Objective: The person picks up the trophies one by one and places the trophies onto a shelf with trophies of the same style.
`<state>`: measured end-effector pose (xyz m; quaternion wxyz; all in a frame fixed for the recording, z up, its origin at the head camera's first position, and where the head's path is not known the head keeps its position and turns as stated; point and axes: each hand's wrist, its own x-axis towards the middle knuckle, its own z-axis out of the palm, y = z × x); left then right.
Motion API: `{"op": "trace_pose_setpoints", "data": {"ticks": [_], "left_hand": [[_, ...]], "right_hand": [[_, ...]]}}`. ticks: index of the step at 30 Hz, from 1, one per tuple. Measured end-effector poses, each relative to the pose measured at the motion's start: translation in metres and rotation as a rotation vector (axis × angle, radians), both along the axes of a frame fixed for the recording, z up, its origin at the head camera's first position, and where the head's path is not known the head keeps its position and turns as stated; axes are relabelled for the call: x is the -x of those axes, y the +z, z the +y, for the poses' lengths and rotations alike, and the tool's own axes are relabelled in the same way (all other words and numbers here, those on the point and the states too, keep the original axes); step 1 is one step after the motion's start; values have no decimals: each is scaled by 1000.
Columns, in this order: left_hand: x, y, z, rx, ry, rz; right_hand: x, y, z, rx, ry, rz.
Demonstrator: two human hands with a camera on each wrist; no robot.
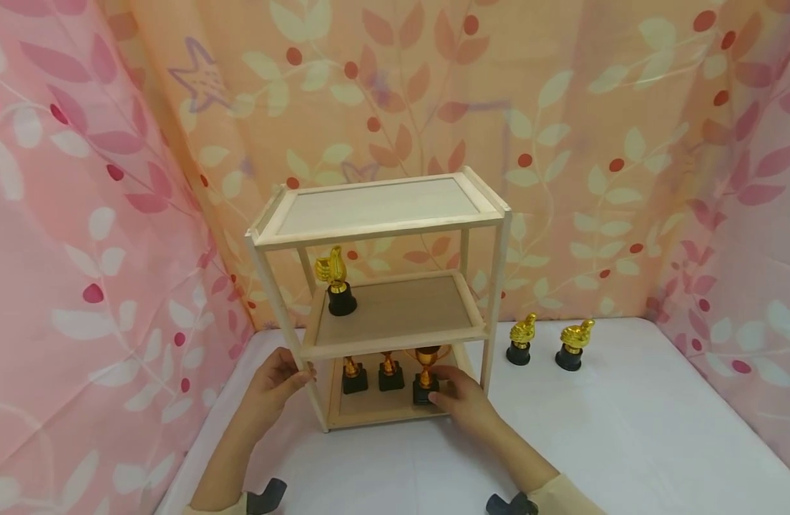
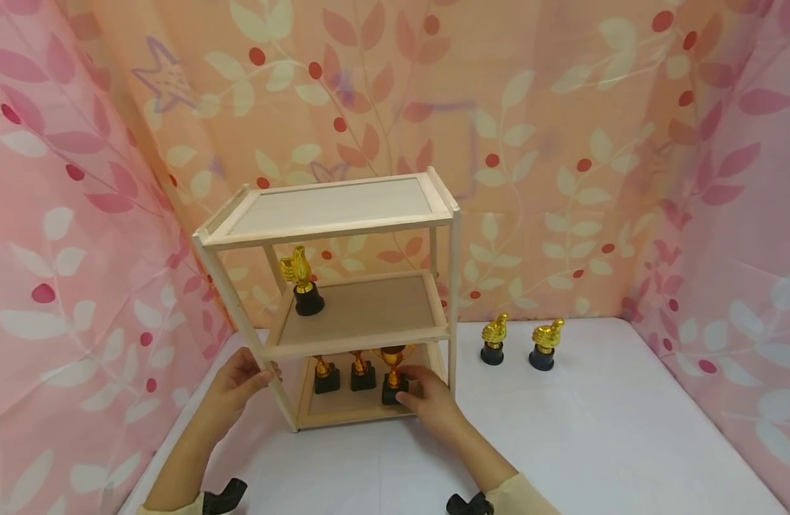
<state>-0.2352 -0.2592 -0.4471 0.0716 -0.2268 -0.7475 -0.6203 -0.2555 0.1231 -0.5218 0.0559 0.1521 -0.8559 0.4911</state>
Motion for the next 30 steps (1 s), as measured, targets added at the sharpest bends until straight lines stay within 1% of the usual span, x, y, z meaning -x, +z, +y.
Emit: {"op": "trace_pose_setpoints", "data": {"ticks": [3,7,12,20,30], "left_hand": [[0,0,1,8,6,-1],[0,2,2,32,27,-2],[-1,3,3,30,33,-20],[0,2,2,38,62,-55],[-1,1,2,29,49,-48]], "right_hand": [[-2,-2,-1,-5,-22,9],[-2,-2,-2,18,-42,-11],[0,1,-5,33,-69,-29],[10,-2,-10,33,-93,-22],[19,-1,-12,51,-104,-44]]}}
